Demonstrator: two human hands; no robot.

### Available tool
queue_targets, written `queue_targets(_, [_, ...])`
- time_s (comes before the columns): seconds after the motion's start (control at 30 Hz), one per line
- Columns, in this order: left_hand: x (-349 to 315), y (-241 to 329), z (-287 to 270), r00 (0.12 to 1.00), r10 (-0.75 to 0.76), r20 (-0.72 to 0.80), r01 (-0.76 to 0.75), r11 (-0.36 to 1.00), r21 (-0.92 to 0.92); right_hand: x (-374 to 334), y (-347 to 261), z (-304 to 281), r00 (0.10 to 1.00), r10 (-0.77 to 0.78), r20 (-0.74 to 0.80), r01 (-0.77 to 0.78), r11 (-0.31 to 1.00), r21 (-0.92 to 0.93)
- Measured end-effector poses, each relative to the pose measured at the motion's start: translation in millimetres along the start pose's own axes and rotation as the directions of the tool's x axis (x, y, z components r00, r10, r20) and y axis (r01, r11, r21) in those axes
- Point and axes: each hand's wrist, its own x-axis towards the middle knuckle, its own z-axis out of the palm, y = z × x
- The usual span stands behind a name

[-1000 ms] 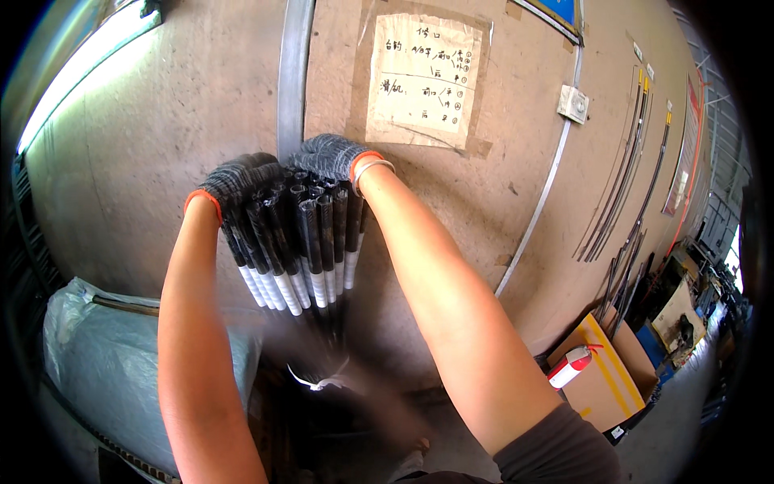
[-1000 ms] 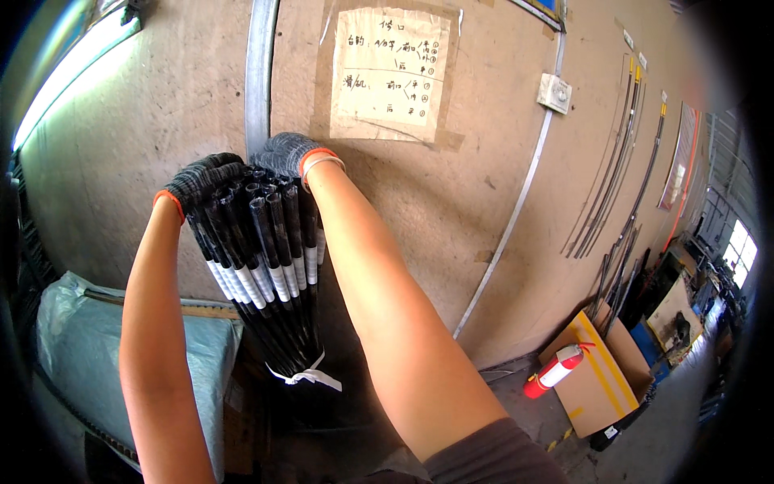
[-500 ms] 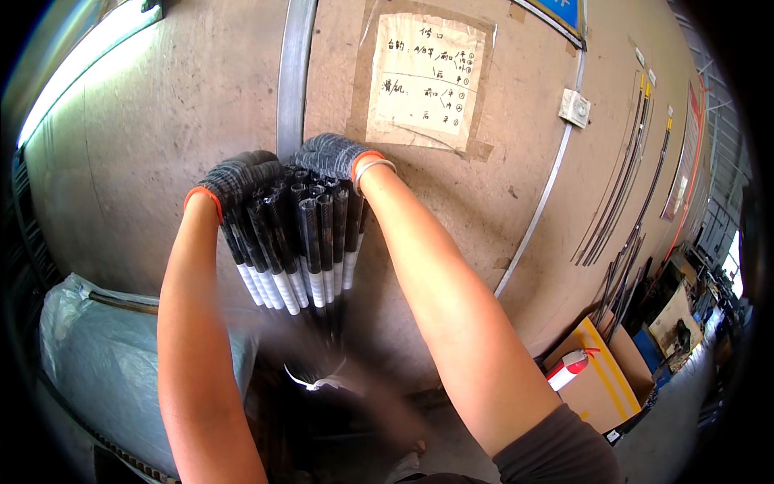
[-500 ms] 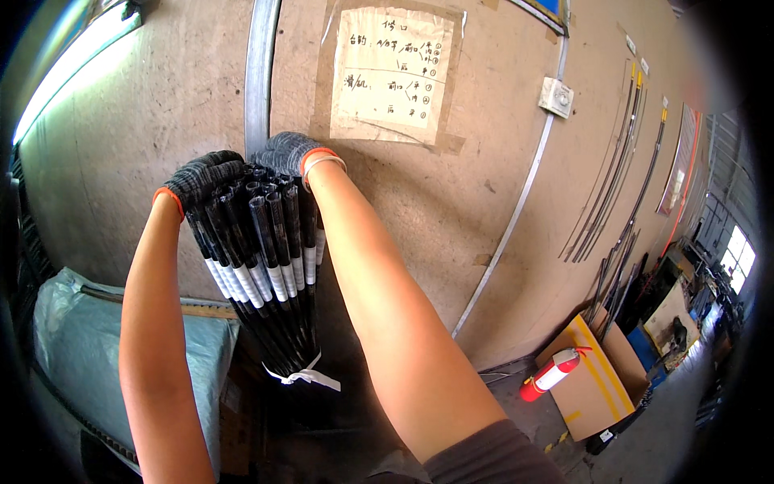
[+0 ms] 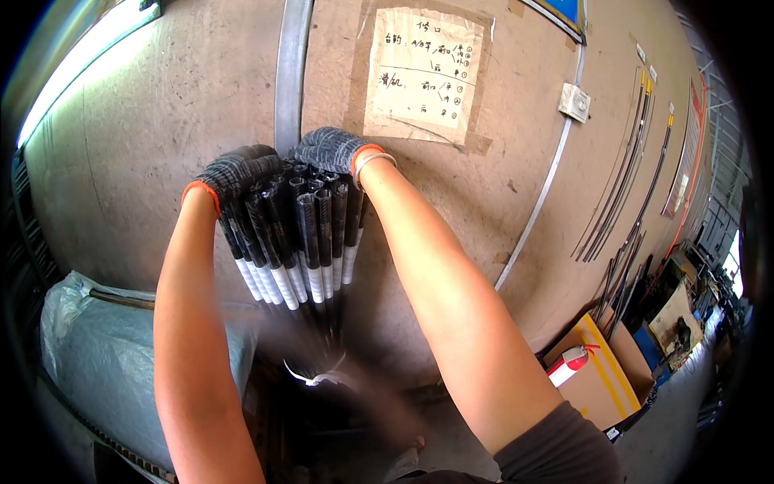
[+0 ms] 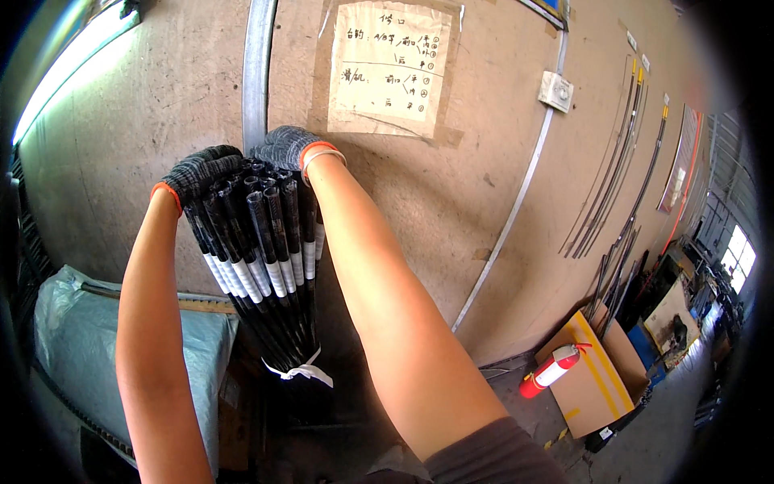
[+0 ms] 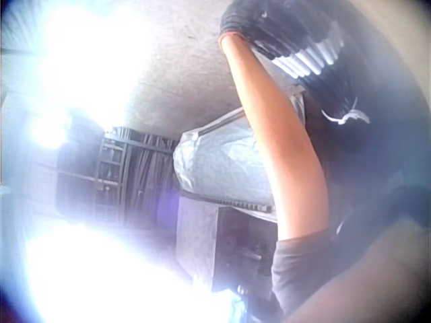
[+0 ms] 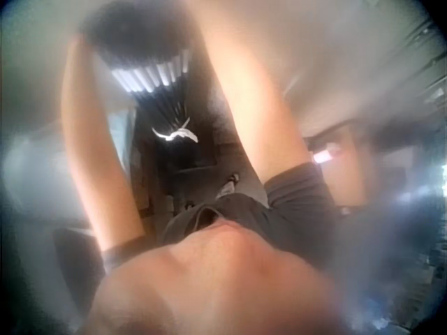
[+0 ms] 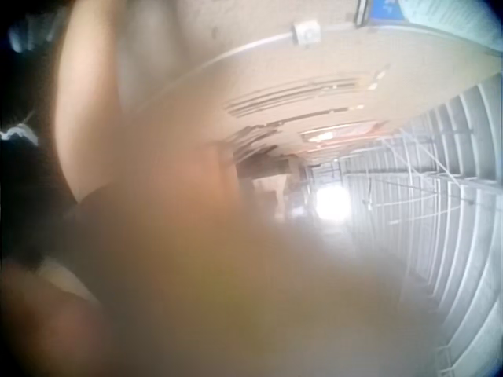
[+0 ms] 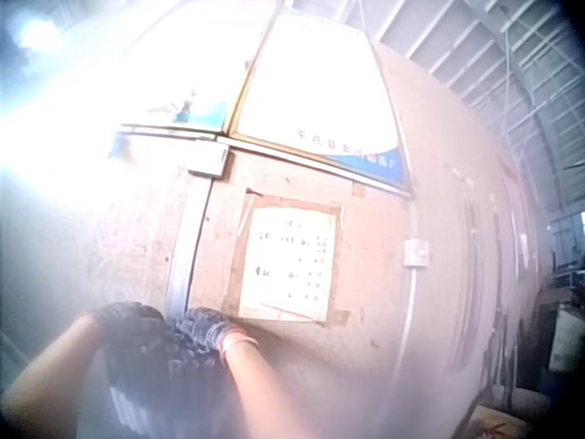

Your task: The person carries a bundle of long black rods with white tips to a workbench and processes them one by one using a machine. They insert each rod into the machine, operate it, and then place the processed rods aside.

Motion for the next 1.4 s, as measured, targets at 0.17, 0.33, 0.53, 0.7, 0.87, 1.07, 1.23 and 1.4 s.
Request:
queue_targets(0.17, [-0.3,7.6,0.4,1.0,0.011,0.012,-0.011,1.0,0.013,6.2,14.6,6.8,1.0,0.024,0.016,-0.024,1.0,-0.012])
queue_targets(0.33, [-4.8,1.5,-4.0,1.0,-0.002,0.013,0.002,1.0,0.008,-25.0,-41.1,-24.4,0.988,0.156,0.022,-0.156,0.987,0.034])
queue_targets(0.53, [-8.5,14.6,-2.1,1.0,-0.01,0.019,0.009,0.999,0.05,-20.0,-22.5,-17.6,0.999,0.045,0.011,-0.044,0.998,-0.039])
queue_targets(0.7, [-4.1,9.8,1.0,1.0,-0.013,-0.009,0.013,1.0,0.0,-1.0,6.5,-0.8,0.999,-0.028,0.016,0.029,0.999,-0.019])
queue_targets(0.87, [-11.1,3.5,-3.6,0.999,-0.038,-0.037,0.037,0.999,-0.013,-2.1,-14.1,-3.1,0.996,-0.089,0.029,0.093,0.971,-0.219])
queue_targets(1.07, [-7.6,17.2,2.1,1.0,0.004,-0.01,-0.004,1.0,-0.003,0.1,22.7,5.5,0.984,-0.179,0.014,0.175,0.939,-0.297])
queue_targets(1.23, [-13.1,19.6,-1.5,1.0,-0.004,0.003,0.004,1.0,0.024,-0.4,10.8,6.8,0.99,-0.139,0.003,0.135,0.952,-0.275])
queue_targets(1.4, [-13.2,16.2,-1.8,1.0,-0.005,-0.017,0.006,1.0,0.026,-2.3,5.6,2.8,0.995,-0.099,0.025,0.102,0.959,-0.265])
